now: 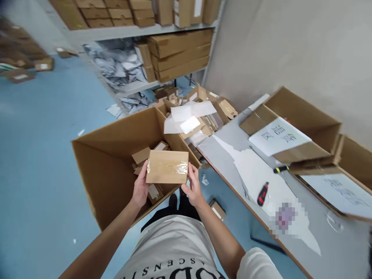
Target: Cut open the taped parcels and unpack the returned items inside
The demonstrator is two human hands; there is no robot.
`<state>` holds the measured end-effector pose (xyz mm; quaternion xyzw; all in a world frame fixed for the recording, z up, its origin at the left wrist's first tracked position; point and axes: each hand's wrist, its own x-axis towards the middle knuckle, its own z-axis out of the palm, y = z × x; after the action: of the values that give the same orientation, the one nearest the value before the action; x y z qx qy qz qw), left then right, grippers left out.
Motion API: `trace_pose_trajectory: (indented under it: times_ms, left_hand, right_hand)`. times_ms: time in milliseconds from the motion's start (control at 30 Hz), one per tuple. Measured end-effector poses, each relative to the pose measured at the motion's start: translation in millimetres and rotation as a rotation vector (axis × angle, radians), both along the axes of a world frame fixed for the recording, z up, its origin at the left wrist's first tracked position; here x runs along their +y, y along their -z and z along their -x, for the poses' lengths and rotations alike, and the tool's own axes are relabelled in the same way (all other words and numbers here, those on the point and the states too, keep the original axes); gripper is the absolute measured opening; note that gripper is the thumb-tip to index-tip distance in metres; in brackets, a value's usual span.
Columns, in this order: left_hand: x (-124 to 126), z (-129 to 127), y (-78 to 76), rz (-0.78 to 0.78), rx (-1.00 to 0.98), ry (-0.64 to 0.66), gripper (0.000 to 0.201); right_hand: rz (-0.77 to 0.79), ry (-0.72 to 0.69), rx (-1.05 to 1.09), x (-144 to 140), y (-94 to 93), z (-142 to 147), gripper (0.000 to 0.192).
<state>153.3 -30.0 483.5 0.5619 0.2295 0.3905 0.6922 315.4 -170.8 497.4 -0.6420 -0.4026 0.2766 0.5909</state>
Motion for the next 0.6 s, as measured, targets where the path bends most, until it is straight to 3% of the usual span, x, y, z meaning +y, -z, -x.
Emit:
trace_pose_trajectory:
  times_ms: [333,433,600]
  left_hand:
    - [-60.9,-94.2,-9.0,0.0,-0.116,0.594,0.086]
    - [-79.8,-133.1,-8.4,-0.013,-0.09,0.734,0.086]
    - [-117.7,-211.7,-2.1,-0.03,-0.028,0.858,0.088]
  right_hand:
    - [-0.061,0.504,0.024,-114.6,-11.0,-25.8,0.085]
    - [-0.103,0.623,0.092,-144.7,-5.7,-43.1,0.082]
    - [-0.228,0.743,0.197,-191.5,13.3,-88.9,0.078]
